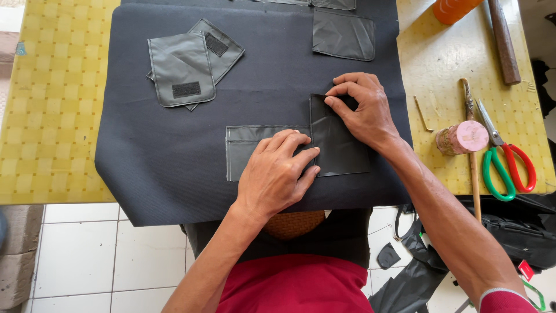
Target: The person aligns a small black pouch on a larger black fabric sheet, uses a ruler and marking tool to draw lines, and applies adhesive with a brush along the marked edges. The person then places another pouch piece onto the adhesive.
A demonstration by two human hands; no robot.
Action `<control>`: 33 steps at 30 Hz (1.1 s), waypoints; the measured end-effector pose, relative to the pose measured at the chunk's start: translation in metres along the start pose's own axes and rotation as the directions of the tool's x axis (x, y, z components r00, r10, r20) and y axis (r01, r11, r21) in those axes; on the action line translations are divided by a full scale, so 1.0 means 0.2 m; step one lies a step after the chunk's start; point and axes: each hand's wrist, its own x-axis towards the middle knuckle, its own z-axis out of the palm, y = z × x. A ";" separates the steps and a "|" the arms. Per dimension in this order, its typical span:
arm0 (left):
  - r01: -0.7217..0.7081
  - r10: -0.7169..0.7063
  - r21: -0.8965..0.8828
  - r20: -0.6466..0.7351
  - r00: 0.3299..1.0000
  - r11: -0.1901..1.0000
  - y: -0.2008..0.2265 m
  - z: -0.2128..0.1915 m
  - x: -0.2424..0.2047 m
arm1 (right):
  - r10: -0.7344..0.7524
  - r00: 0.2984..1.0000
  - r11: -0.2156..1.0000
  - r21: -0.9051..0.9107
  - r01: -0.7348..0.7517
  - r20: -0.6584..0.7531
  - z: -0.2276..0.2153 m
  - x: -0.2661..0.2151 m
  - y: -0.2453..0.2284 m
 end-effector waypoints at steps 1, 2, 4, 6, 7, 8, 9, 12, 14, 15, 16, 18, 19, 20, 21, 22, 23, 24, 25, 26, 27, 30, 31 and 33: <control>0.001 -0.001 0.001 0.000 1.000 1.000 0.00 0.00 0.00 | 0.000 1.000 1.000 0.001 0.000 0.001 0.00 0.00 0.00; 0.002 -0.002 -0.004 -0.001 1.000 1.000 0.00 0.00 0.00 | 0.001 1.000 1.000 -0.006 -0.001 0.003 0.00 0.00 0.00; 0.009 -0.009 -0.010 -0.001 1.000 1.000 0.00 -0.01 0.01 | 0.002 1.000 1.000 -0.012 -0.002 0.011 0.00 0.00 0.01; -0.014 0.015 0.012 -0.041 0.999 1.000 -0.01 0.00 0.01 | -0.016 1.000 0.999 -0.033 0.016 0.011 0.00 0.00 0.02; -0.011 0.011 0.005 -0.034 0.999 1.000 0.00 0.00 0.01 | -0.006 1.000 0.999 -0.033 0.007 0.016 0.00 -0.01 0.02; -0.013 0.013 0.012 -0.042 0.999 1.000 0.00 0.00 0.01 | -0.012 1.000 0.999 -0.031 0.012 0.014 0.00 -0.01 0.02; -0.018 0.019 0.022 -0.053 0.998 1.000 0.00 -0.01 0.02 | -0.021 1.000 0.999 -0.030 0.022 0.007 0.00 -0.01 0.02; -0.026 0.026 0.034 0.020 0.999 0.999 0.01 -0.06 0.03 | -0.051 0.998 0.998 -0.030 0.052 0.025 -0.05 -0.03 -0.08; -0.025 0.025 0.034 0.016 1.000 0.999 0.01 -0.06 0.03 | -0.060 0.998 0.997 -0.053 0.062 0.036 -0.10 -0.09 -0.12; -0.021 0.021 0.038 0.014 1.000 0.999 0.01 -0.06 0.03 | -0.071 0.996 0.995 -0.072 0.075 0.050 -0.12 -0.12 -0.14; -0.017 0.017 0.036 0.015 1.000 0.999 0.01 -0.04 0.02 | -0.070 0.996 0.995 -0.070 0.073 0.054 -0.12 -0.16 -0.12; -0.004 0.006 0.034 -0.051 0.999 0.999 -0.01 0.01 0.01 | -0.072 0.997 0.993 -0.096 0.075 0.028 -0.13 -0.25 -0.10; -0.006 0.007 0.030 -0.046 0.999 1.000 -0.01 0.01 0.01 | -0.066 0.997 0.993 -0.097 0.069 0.029 -0.14 -0.27 -0.10; 0.001 0.001 0.031 -0.043 0.999 1.000 -0.01 0.01 0.01 | -0.049 0.998 0.992 -0.115 0.054 0.047 -0.14 -0.30 -0.10; 0.006 -0.005 0.034 -0.038 0.999 0.999 -0.01 0.01 0.01 | -0.031 0.997 0.990 -0.132 0.039 0.064 -0.15 -0.32 -0.10; 0.004 -0.003 0.031 -0.032 0.999 1.000 -0.01 0.00 0.01 | -0.024 0.998 0.991 -0.131 0.032 0.063 -0.14 -0.33 -0.09; 0.010 -0.009 0.021 -0.025 1.000 1.000 -0.01 0.00 0.01 | -0.009 0.997 0.989 -0.145 0.020 0.073 -0.14 -0.34 -0.08; 0.016 -0.016 0.011 -0.018 1.000 1.000 -0.01 0.00 0.01 | 0.005 0.997 0.987 -0.159 0.008 0.083 -0.13 -0.34 -0.07; 0.016 -0.016 0.012 -0.014 1.000 1.000 -0.01 0.00 0.02 | 0.008 0.997 0.988 -0.157 0.005 0.083 -0.13 -0.34 -0.07; 0.020 -0.020 0.009 -0.011 1.000 1.000 0.00 0.00 0.02 | 0.016 0.996 0.989 -0.148 -0.003 0.087 -0.14 -0.34 -0.08; 0.026 -0.026 0.007 -0.010 1.000 1.000 0.00 0.00 0.02 | 0.022 0.996 0.990 -0.139 -0.009 0.092 -0.14 -0.34 -0.08; 0.035 -0.035 -0.006 0.007 0.999 0.999 0.00 -0.01 0.02 | 0.014 0.996 0.990 -0.141 -0.001 0.090 -0.14 -0.35 -0.07; 0.032 -0.032 -0.007 0.009 0.999 0.999 0.00 -0.01 0.02 | 0.016 0.996 0.990 -0.142 -0.004 0.088 -0.14 -0.34 -0.08; 0.028 -0.028 -0.015 0.016 0.999 0.999 -0.01 -0.02 0.02 | 0.015 0.996 0.992 -0.128 -0.003 0.091 -0.15 -0.34 -0.08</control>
